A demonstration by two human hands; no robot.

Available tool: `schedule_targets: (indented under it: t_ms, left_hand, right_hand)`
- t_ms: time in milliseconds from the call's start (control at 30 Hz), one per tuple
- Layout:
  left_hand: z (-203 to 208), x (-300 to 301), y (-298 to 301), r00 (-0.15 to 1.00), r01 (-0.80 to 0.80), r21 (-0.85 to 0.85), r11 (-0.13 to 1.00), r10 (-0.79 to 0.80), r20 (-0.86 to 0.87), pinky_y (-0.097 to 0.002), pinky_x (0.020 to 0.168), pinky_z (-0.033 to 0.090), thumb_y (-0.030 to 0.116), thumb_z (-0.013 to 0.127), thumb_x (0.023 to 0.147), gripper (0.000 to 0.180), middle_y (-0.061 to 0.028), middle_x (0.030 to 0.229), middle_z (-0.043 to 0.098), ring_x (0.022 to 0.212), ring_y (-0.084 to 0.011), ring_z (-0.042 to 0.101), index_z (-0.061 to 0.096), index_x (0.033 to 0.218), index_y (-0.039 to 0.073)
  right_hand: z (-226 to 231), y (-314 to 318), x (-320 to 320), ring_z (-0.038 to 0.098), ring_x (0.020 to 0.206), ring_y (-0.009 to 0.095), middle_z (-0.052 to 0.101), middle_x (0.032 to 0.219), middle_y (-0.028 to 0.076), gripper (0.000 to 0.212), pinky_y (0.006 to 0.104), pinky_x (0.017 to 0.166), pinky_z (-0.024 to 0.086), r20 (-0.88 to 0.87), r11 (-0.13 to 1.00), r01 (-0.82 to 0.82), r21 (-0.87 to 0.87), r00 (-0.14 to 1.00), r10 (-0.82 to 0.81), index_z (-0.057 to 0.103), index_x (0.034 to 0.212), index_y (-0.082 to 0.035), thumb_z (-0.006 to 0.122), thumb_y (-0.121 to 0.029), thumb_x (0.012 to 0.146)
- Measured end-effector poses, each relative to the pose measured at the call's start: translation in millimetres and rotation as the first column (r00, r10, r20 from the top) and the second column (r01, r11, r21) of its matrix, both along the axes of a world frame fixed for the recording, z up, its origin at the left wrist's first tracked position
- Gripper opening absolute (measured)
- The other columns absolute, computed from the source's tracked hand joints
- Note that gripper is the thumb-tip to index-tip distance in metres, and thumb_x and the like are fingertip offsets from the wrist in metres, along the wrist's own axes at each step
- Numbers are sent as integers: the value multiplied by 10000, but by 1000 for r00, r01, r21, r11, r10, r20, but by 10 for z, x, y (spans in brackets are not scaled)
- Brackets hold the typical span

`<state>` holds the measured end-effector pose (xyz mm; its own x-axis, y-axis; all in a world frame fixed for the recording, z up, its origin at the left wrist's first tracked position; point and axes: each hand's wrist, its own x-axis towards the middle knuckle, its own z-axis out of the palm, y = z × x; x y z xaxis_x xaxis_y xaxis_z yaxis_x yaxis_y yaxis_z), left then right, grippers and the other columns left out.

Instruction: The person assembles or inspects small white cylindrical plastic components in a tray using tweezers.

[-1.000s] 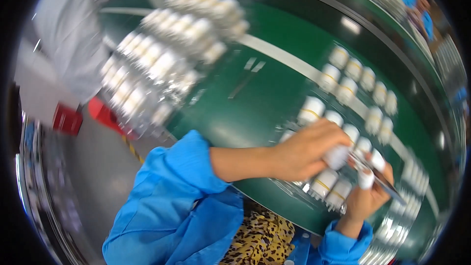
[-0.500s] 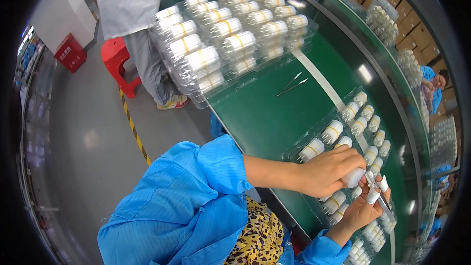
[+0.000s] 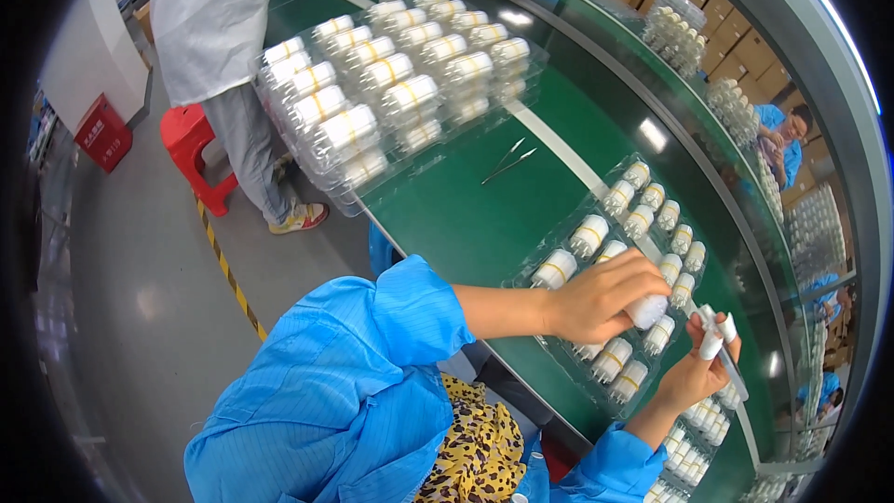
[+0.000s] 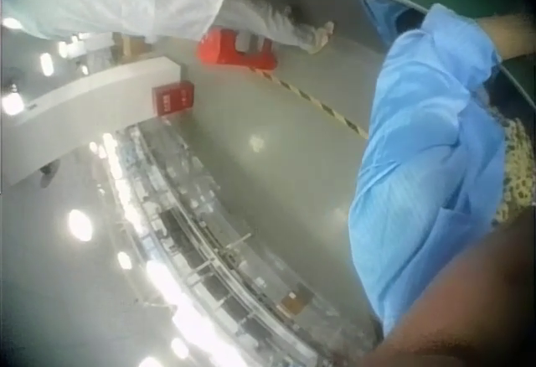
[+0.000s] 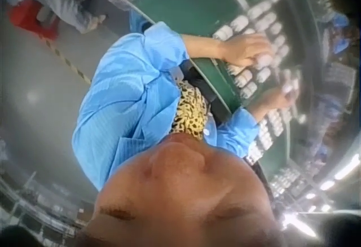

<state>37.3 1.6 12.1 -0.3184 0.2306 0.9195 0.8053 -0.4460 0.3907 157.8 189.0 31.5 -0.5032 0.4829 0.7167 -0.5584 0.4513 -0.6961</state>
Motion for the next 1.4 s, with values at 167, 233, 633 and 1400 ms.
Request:
schedule_targets:
  t_ms: [167,233,633,1400]
  left_hand:
    - [-162,-113,49,994,-73,80,994,79,-71,-419,819,473,-123,580,530,602,-137,1057,583,953,-334,549,551,1117,10]
    - [-177,-130,67,994,-58,83,995,65,-88,-417,817,474,-123,575,524,605,-138,1057,584,950,-333,550,554,1114,10]
    - [-148,-139,32,980,-39,59,998,50,-193,-408,769,500,-117,554,521,573,-134,1030,600,898,-327,580,561,1081,6]
    - [-183,-177,51,964,-65,-118,991,32,-264,-383,750,487,-54,689,614,464,-143,1001,631,862,-305,595,560,1052,33]
  right_hand:
    - [-69,285,-40,684,881,234,631,1133,178,265,290,774,570,-73,990,115,-77,990,-120,560,1160,74,541,-100,960]
    - [-129,286,-89,684,878,232,632,1131,180,268,288,772,569,-68,987,129,-94,988,-136,559,1163,75,540,-99,961]
    - [-237,238,-87,686,845,213,652,1090,162,266,294,752,567,-41,992,104,-66,993,-107,568,1166,63,556,-86,946]
    - [-94,-20,-140,675,885,217,657,1033,153,271,338,765,588,-43,986,30,-166,998,-38,592,1122,63,645,-15,869]
